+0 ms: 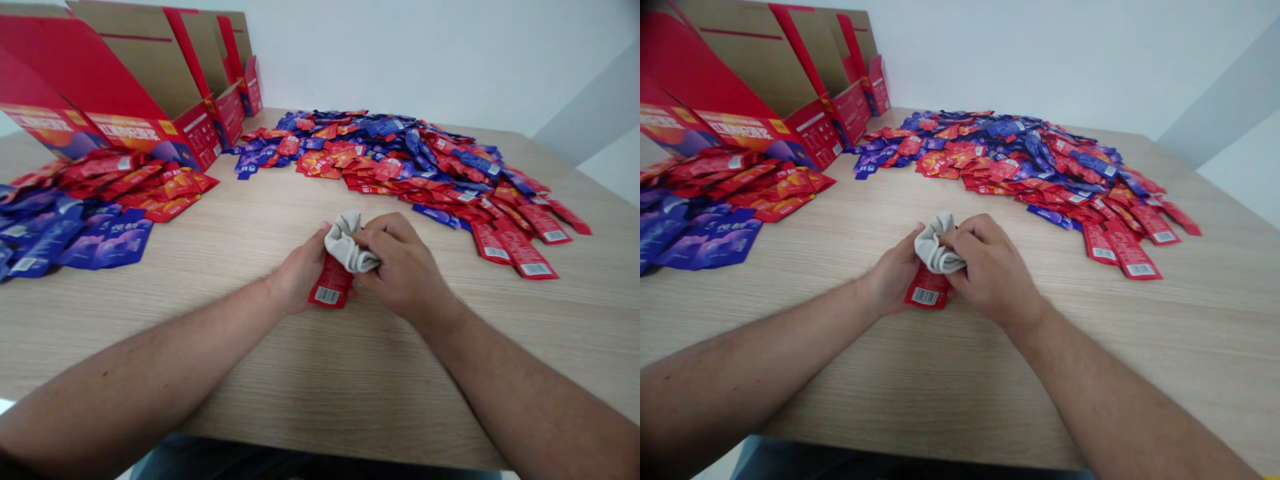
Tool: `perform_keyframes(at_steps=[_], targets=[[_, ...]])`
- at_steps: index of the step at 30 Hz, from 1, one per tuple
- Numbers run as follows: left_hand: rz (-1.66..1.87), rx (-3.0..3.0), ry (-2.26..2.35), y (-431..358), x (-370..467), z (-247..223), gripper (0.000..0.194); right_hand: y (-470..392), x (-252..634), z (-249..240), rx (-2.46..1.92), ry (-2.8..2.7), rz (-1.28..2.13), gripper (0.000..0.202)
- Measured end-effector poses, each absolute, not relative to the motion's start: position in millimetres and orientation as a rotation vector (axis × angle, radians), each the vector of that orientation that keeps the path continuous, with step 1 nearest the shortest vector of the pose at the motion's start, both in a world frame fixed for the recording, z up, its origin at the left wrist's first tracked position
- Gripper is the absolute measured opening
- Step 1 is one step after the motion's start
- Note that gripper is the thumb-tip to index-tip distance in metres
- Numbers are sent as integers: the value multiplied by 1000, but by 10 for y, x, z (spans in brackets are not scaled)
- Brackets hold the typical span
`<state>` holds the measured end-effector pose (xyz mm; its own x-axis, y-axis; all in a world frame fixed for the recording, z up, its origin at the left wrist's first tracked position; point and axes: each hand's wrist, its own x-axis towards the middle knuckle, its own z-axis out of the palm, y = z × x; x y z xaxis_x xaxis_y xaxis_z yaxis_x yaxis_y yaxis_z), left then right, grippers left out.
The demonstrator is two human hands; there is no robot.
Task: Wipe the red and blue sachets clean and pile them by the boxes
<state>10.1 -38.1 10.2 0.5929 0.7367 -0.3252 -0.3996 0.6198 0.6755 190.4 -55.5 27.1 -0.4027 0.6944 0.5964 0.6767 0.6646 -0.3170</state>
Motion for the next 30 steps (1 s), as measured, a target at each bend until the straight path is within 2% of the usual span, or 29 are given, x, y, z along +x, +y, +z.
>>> perform_keyframes(at_steps=[7,12,23,30], targets=[[726,571,605,-381,89,84,61,-553,1907,277,-1011,-2197,69,21],[696,533,673,-368,92,94,59,-538,1914,259,-1139,-2057,-17,19],[896,386,782,-233,59,207,56,-730,1744,226,-807,-2538,430,14],[804,422,715,-361,186,190,54,-528,1917,207,-964,-2286,166,20]])
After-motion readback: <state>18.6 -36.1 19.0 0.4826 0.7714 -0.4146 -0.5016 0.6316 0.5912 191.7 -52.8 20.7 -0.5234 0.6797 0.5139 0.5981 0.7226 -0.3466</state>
